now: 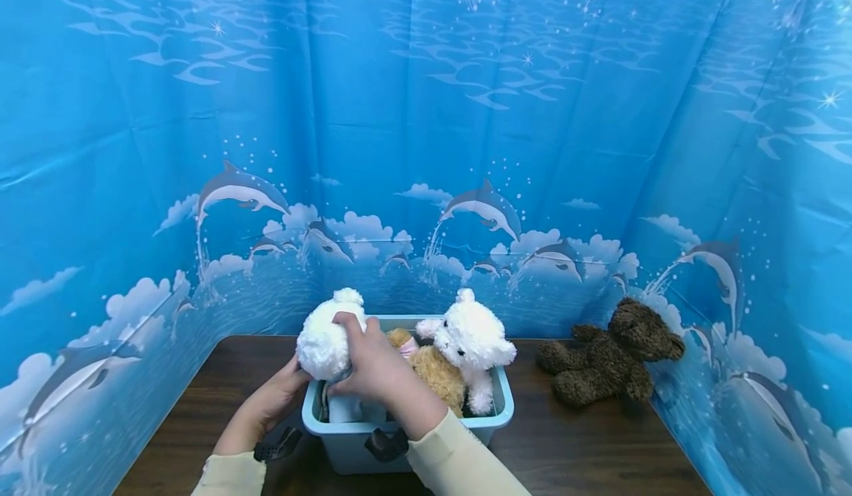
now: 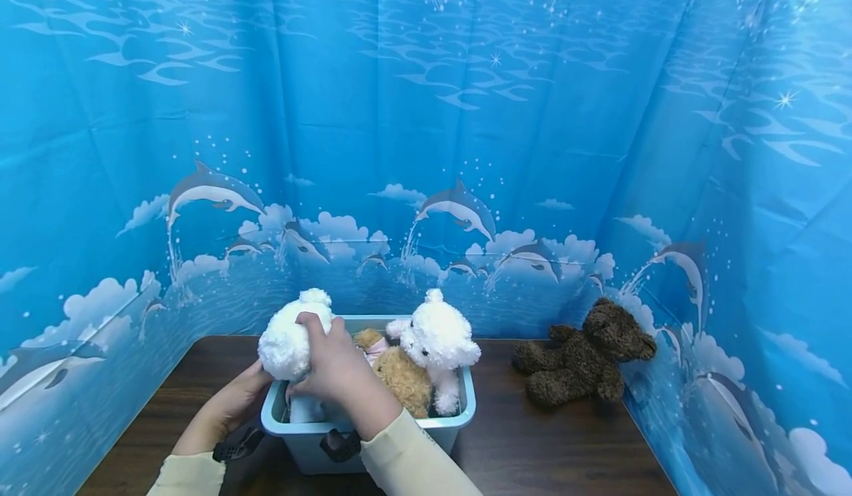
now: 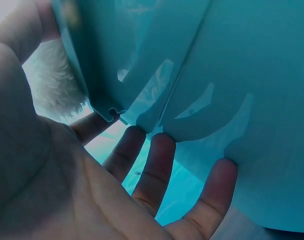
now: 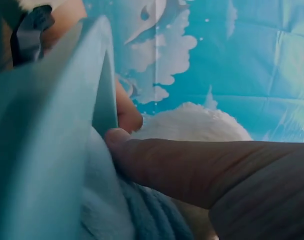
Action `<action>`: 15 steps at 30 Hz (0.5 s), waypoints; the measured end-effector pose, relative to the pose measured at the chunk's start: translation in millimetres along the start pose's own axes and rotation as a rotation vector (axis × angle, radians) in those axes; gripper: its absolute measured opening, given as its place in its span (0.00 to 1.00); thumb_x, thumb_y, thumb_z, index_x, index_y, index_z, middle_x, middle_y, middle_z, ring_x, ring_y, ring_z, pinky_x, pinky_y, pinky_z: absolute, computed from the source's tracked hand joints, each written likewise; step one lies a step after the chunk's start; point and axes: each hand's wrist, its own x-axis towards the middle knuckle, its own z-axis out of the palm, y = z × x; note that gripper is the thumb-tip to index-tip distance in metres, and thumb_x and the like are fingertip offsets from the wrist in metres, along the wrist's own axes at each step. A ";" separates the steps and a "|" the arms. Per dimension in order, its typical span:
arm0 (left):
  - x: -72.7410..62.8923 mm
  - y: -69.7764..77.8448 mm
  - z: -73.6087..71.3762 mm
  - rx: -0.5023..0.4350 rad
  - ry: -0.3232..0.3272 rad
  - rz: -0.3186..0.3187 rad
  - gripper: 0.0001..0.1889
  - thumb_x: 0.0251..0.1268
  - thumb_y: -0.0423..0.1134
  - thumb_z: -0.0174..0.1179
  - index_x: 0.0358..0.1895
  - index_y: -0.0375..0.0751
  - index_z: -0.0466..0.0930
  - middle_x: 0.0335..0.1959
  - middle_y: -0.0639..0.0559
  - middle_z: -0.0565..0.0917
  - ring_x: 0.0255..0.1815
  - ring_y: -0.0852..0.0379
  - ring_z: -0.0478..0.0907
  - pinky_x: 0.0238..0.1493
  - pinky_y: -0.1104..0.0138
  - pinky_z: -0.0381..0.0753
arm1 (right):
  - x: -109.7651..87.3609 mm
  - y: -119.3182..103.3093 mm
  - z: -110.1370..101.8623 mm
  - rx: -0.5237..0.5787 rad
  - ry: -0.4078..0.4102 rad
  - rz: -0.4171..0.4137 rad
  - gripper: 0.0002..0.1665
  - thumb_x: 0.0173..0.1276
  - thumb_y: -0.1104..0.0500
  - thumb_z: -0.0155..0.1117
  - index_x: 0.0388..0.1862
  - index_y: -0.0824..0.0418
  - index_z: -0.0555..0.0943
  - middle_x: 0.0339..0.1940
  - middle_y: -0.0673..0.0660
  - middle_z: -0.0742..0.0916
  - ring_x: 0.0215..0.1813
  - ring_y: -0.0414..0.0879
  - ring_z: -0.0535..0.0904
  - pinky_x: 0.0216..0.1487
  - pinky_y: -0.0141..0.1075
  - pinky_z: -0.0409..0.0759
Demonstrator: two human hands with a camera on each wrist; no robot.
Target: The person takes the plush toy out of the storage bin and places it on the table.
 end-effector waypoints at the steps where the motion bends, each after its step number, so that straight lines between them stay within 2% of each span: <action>1: 0.1 -0.1 0.1 0.001 -0.001 0.002 0.46 0.86 0.54 0.50 0.90 0.61 0.26 0.92 0.42 0.29 0.91 0.27 0.29 0.82 0.28 0.36 | 0.4 -0.1 0.0 -0.018 0.001 -0.001 0.64 0.52 0.49 0.93 0.80 0.29 0.61 0.65 0.58 0.76 0.53 0.49 0.81 0.49 0.46 0.90; 6: 0.6 -0.9 0.9 -0.006 0.002 0.008 0.46 0.85 0.53 0.51 0.90 0.59 0.27 0.92 0.41 0.31 0.91 0.28 0.31 0.83 0.29 0.36 | 1.9 -1.9 -3.5 -0.076 0.007 -0.001 0.59 0.53 0.48 0.93 0.77 0.32 0.64 0.62 0.57 0.78 0.46 0.47 0.82 0.45 0.44 0.90; 10: -0.1 -0.7 0.4 -0.004 0.007 0.011 0.47 0.84 0.54 0.52 0.90 0.60 0.27 0.92 0.42 0.30 0.91 0.28 0.30 0.83 0.29 0.34 | 3.2 -5.3 -4.5 -0.125 0.020 0.003 0.55 0.54 0.43 0.91 0.75 0.31 0.66 0.61 0.57 0.80 0.42 0.46 0.81 0.41 0.43 0.89; 15: 1.4 3.7 -1.3 -0.017 -0.014 0.014 0.46 0.87 0.56 0.48 0.90 0.60 0.25 0.92 0.43 0.27 0.91 0.28 0.26 0.83 0.28 0.35 | 4.1 -9.3 0.0 -0.110 0.020 0.041 0.59 0.46 0.33 0.91 0.73 0.32 0.67 0.61 0.58 0.79 0.42 0.48 0.80 0.39 0.43 0.86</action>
